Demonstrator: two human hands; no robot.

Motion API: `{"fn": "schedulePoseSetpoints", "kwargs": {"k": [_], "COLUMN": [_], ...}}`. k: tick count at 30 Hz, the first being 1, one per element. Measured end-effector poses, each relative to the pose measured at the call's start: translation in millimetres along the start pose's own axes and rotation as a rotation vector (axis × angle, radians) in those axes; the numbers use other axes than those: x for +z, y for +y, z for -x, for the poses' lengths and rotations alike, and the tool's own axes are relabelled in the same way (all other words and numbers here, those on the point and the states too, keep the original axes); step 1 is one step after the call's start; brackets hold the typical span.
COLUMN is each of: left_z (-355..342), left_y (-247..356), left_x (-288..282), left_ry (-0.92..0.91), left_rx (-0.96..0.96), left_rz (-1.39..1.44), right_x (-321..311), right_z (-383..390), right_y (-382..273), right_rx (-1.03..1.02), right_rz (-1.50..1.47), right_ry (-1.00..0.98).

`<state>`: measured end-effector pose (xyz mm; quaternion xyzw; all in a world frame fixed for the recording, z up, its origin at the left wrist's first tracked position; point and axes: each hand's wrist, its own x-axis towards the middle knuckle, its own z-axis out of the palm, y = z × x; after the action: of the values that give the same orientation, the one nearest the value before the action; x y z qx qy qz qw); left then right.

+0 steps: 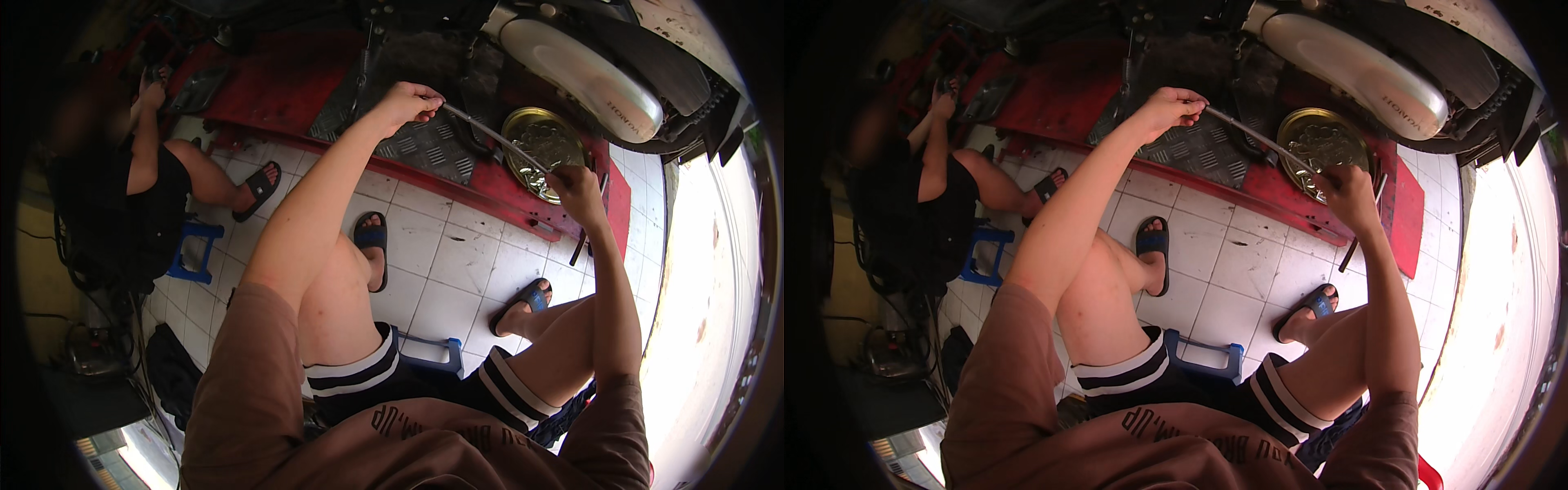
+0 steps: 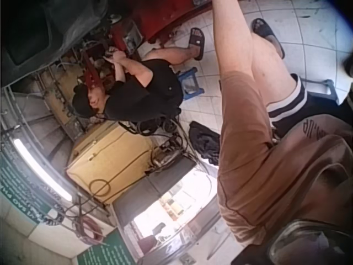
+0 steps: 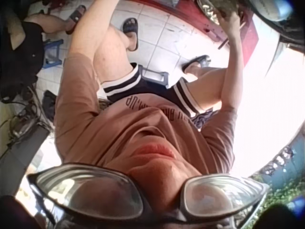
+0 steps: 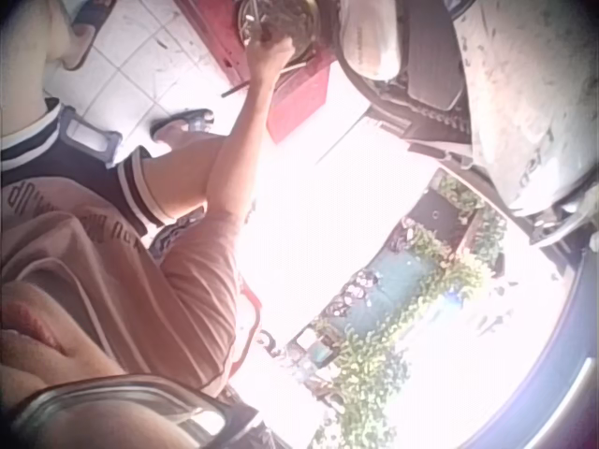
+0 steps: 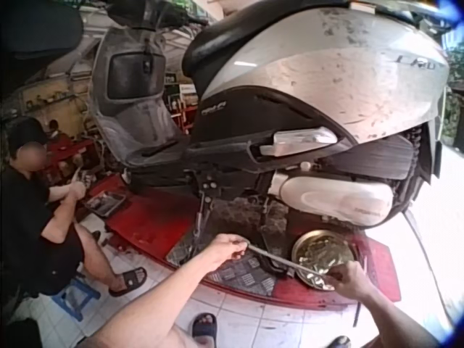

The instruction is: The person uses a T-handle wrench to loosen and tighten bolts on the engine casing of a white Honda scooter. They repeatedly remove and reinsert the wrench, adjusting the fasteners while seated on a low stool in a workshop setting.

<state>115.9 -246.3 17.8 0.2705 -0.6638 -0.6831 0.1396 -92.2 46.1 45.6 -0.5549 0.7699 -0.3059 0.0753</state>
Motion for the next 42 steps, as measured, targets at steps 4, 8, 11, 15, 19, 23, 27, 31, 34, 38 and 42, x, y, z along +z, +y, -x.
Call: {"fn": "schedulePoseSetpoints", "kwargs": {"k": [4, 8, 11, 15, 19, 23, 27, 31, 34, 38, 42], "left_z": [-2, -3, -18, -28, -35, -46, -61, -60, -59, -57, -60], "left_y": [-4, -2, -8, -14, -1, 7, 8, 21, 23, 26, 24], "left_x": [1, 2, 2, 13, 38, 64, 77, 100, 105, 91, 87], "left_ry": [-0.045, -0.055, -0.088, -0.033, 0.213, 0.436, 0.627, 0.699, 0.690, 0.643, 0.615], "left_rx": [-0.092, -0.159, -0.263, -0.248, -0.109, 0.148, 0.501, 0.661, 0.677, 0.646, 0.653], "left_rz": [-0.104, 0.079, 0.202, 0.283, 0.235, 0.027, -0.197, -0.227, -0.281, -0.344, -0.363], "right_x": [1, 0, 7, 20, 27, 43, 61, 61, 64, 65, 66], "right_z": [4, 4, 13, 33, 39, 41, 31, 16, 11, -2, -8], "right_y": [2, -2, -3, -19, -37, -61, -75, -82, -88, -103, -110], "right_rx": [-0.024, 0.045, 0.083, 0.307, 0.350, 0.380, 0.393, 0.395, 0.367, 0.373, 0.396], "right_rz": [0.045, -0.020, -0.065, -0.328, -0.523, -0.646, -0.685, -0.636, -0.624, -0.621, -0.653], "right_ry": [0.037, -0.032, -0.046, -0.200, -0.378, -0.381, -0.316, -0.235, -0.154, -0.158, -0.164]}}
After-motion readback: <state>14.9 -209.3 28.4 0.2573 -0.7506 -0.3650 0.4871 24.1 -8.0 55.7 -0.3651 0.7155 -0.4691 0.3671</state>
